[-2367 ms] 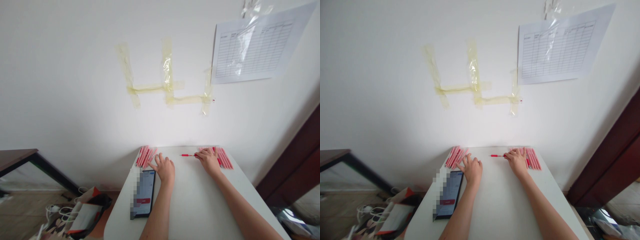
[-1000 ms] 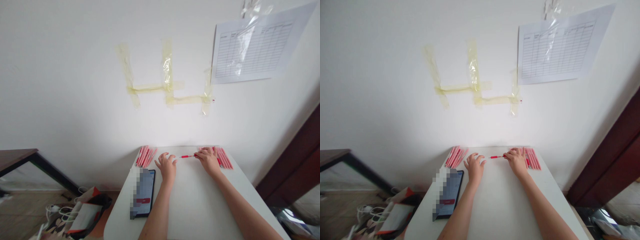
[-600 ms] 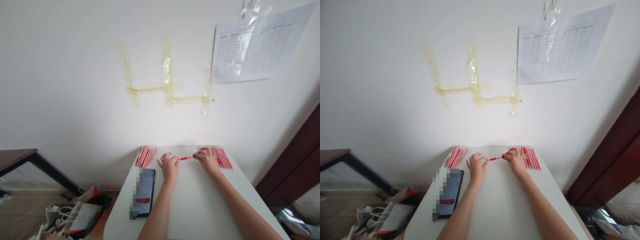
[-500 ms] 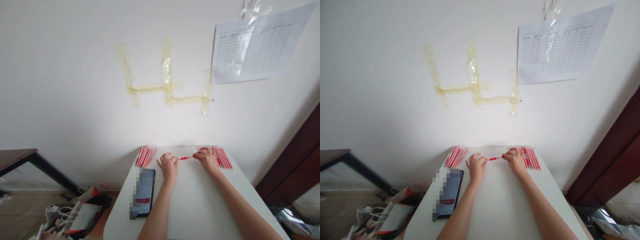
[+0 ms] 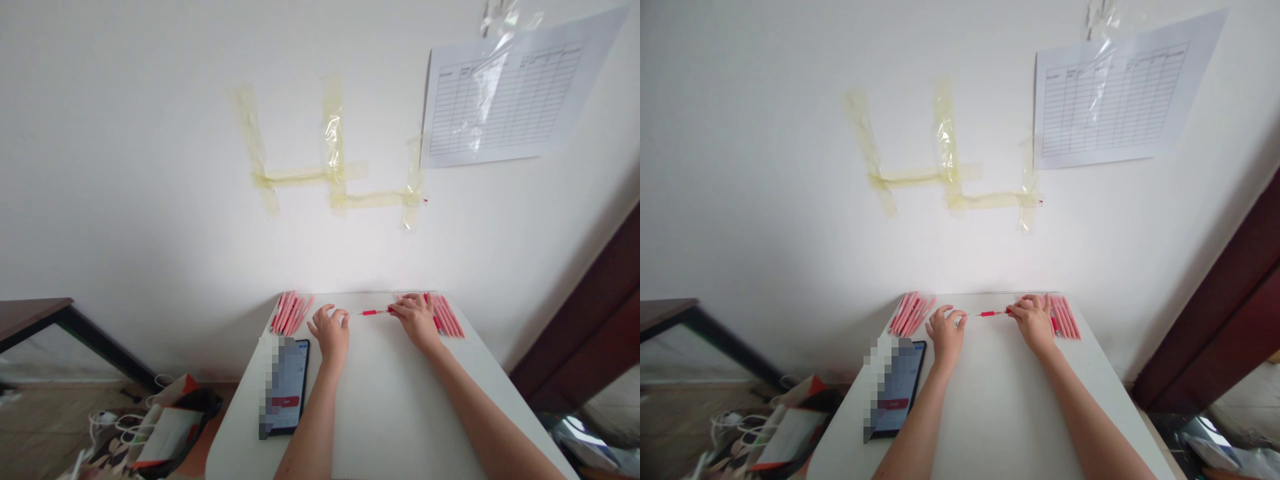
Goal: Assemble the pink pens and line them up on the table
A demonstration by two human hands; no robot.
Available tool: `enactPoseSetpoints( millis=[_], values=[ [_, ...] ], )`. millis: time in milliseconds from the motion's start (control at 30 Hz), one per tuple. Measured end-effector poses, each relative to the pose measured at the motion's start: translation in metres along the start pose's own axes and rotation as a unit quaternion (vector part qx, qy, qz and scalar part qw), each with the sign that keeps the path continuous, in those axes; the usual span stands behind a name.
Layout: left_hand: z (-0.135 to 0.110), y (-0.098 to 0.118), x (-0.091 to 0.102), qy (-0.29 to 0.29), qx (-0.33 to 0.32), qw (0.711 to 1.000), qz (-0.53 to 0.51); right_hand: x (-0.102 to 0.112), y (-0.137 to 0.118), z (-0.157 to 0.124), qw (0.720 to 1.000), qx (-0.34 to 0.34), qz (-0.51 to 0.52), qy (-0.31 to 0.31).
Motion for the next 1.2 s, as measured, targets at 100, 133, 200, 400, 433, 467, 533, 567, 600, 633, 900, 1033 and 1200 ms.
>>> enactPoseSetpoints(
  millis=[100, 133, 200, 400, 433, 467, 533, 567, 600, 633, 900, 1033, 1200],
  values=[
    [0.000, -0.002, 0.007, 0.007, 0.014, 1.000, -0.027, 0.001, 0.001, 0.000, 1.000, -0.003, -0.002, 0.004],
    [0.000, -0.003, 0.009, 0.008, 0.020, 0.999, -0.032, 0.001, 0.001, 0.000, 1.000, -0.004, -0.001, 0.005],
    [0.000, -0.005, 0.011, 0.009, 0.034, 0.999, -0.035, 0.003, 0.000, -0.001, 1.000, -0.005, -0.002, 0.008],
    [0.000, -0.015, 0.014, 0.018, 0.071, 0.997, -0.026, 0.005, -0.003, -0.001, 1.000, -0.007, -0.021, 0.009],
    [0.000, -0.017, 0.016, 0.022, 0.077, 0.997, -0.019, 0.005, -0.003, -0.001, 1.000, -0.007, -0.021, 0.009],
    [0.000, -0.018, 0.017, 0.028, 0.082, 0.996, -0.008, 0.005, -0.003, -0.001, 1.000, -0.008, -0.019, 0.009],
    [-0.002, -0.020, 0.022, 0.041, 0.089, 0.995, 0.020, 0.004, -0.002, 0.000, 1.000, -0.009, -0.014, 0.007],
    [-0.002, -0.020, 0.023, 0.044, 0.093, 0.994, 0.036, 0.004, -0.002, 0.000, 1.000, -0.009, -0.011, 0.005],
    [-0.003, -0.021, 0.025, 0.046, 0.097, 0.993, 0.053, 0.004, -0.002, 0.000, 1.000, -0.008, -0.009, 0.002],
    [-0.003, -0.022, 0.025, 0.047, 0.102, 0.991, 0.069, 0.004, -0.002, 0.000, 1.000, -0.007, -0.007, -0.001],
    [-0.003, -0.026, 0.019, 0.019, 0.114, 0.984, 0.136, 0.006, -0.004, 0.000, 1.000, -0.002, 0.000, -0.005],
    [-0.002, -0.026, 0.016, 0.003, 0.115, 0.985, 0.129, 0.006, -0.004, 0.000, 1.000, -0.007, -0.002, -0.007],
    [-0.001, -0.027, 0.014, -0.007, 0.119, 0.985, 0.125, 0.005, -0.005, 0.000, 1.000, -0.006, -0.003, -0.005]
  ],
)
Point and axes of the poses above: each hand's wrist, its own z-axis towards the middle knuckle, its own x-axis out of the back of the hand, y = z × x, the point moved 10 cm from there along z, towards the middle knuckle, and after that the axes turned 15 degrees about -y, right-handed, at the moved point
